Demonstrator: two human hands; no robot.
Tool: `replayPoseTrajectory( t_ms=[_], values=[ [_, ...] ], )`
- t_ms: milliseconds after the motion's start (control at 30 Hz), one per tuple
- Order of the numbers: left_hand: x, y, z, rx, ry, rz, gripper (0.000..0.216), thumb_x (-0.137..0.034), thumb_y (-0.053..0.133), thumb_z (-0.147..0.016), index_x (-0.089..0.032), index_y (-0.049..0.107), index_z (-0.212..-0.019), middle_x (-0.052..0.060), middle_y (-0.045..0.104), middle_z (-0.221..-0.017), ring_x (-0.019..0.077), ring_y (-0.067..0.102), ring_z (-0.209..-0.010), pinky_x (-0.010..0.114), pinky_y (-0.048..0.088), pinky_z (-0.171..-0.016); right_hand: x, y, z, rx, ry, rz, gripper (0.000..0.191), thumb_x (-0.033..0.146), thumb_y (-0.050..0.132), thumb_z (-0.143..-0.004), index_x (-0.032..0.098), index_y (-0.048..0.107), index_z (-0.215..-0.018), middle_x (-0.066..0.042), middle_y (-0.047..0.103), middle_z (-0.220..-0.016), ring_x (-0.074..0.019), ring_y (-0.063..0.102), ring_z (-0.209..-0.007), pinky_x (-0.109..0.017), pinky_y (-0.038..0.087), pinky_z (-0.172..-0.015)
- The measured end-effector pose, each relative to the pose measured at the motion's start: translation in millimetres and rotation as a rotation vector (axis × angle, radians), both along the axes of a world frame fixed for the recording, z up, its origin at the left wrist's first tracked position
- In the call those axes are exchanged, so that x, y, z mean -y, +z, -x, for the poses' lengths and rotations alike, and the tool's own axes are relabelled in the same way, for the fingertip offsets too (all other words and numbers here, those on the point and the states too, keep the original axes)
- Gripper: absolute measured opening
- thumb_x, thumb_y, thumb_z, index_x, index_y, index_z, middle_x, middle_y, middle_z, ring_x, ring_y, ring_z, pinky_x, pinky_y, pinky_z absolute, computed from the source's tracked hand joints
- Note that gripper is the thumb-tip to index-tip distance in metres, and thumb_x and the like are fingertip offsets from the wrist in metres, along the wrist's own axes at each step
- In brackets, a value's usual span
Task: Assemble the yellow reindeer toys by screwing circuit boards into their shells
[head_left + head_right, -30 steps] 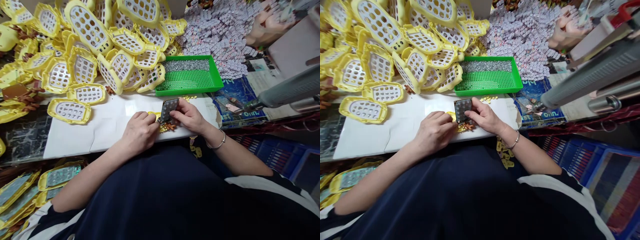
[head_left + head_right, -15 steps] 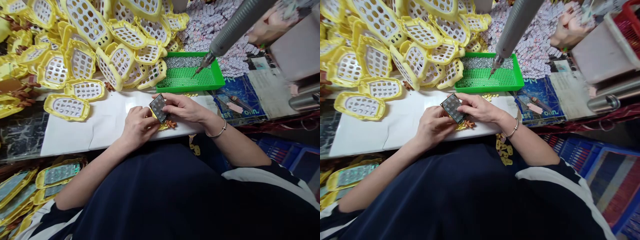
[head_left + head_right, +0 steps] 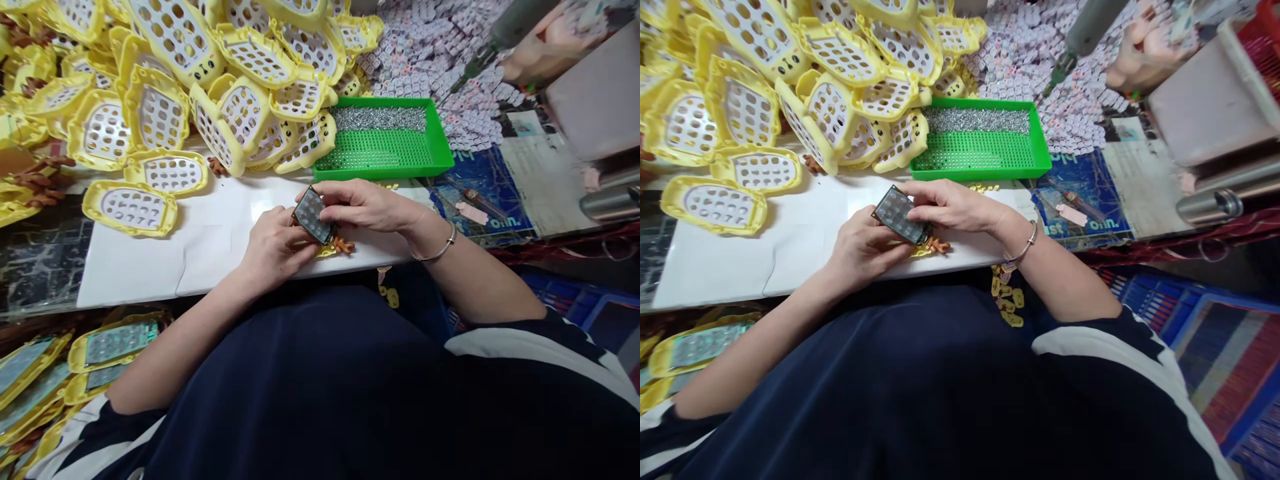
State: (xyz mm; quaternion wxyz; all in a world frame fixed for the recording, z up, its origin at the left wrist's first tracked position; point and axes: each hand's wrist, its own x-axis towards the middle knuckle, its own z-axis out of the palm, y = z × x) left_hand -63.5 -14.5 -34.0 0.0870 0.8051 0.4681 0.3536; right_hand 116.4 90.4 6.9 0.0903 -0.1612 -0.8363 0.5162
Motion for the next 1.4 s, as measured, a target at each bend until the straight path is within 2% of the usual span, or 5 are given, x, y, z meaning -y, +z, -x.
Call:
replayPoseTrajectory(
  t_ms=[400, 733, 867, 1033, 1400],
  values=[
    [0, -2.2, 0, -0.012, 0.021, 0.030, 0.013, -0.023, 0.064, -0.080, -0.021, 0.075, -0.074, 0.004, 0.065, -0.074, 0.0163, 0.054, -0.067, 0.029, 0.044, -0.062, -2, 5.0, 6, 0.041, 0.060, 0.126, 0.013, 0.020, 0.051, -0.090, 0.013, 0.056, -0.099, 0.004, 0.057, -0.078, -0.0049, 0.044, -0.064, -0.018, 0.041, -0.064],
    [9, 9.7, 19, 0.121, -0.058, 0.175, 0.013, -0.029, 0.062, -0.086, -0.020, 0.070, -0.092, 0.005, 0.064, -0.093, 0.0179, 0.061, -0.087, 0.031, 0.051, -0.078, 7, 4.7, 7, 0.103, -0.056, -0.077, 0.026, 0.022, 0.052, -0.089, 0.012, 0.059, -0.112, 0.001, 0.062, -0.083, -0.0093, 0.050, -0.071, -0.024, 0.041, -0.071],
    [23, 7.2, 35, 0.152, 0.018, 0.180, 0.041, -0.040, 0.070, -0.080, -0.020, 0.057, -0.114, 0.012, 0.056, -0.123, 0.0269, 0.054, -0.117, 0.044, 0.049, -0.098, 10, 8.1, 11, 0.194, -0.079, -0.176, 0.021, 0.022, 0.055, -0.088, 0.012, 0.063, -0.105, -0.001, 0.060, -0.081, -0.0110, 0.050, -0.072, -0.025, 0.037, -0.071],
    [32, 0.5, 40, 0.157, 0.074, 0.245, 0.051, -0.035, 0.070, -0.081, -0.021, 0.049, -0.125, 0.009, 0.063, -0.114, 0.0224, 0.064, -0.101, 0.039, 0.054, -0.090, 12, 5.7, 18, 0.161, -0.090, -0.385, 0.013, 0.024, 0.062, -0.085, 0.013, 0.066, -0.091, -0.003, 0.060, -0.087, -0.0123, 0.049, -0.077, -0.025, 0.035, -0.072],
    [40, -9.1, 27, 0.241, 0.097, 0.172, 0.079, -0.038, 0.071, -0.080, -0.021, 0.031, -0.146, 0.013, 0.064, -0.120, 0.0252, 0.062, -0.110, 0.041, 0.051, -0.096, 15, -3.5, 20, 0.103, -0.004, -0.473, 0.024, 0.021, 0.062, -0.087, 0.018, 0.068, -0.110, -0.004, 0.065, -0.089, -0.0119, 0.055, -0.075, -0.023, 0.039, -0.069]
  ],
)
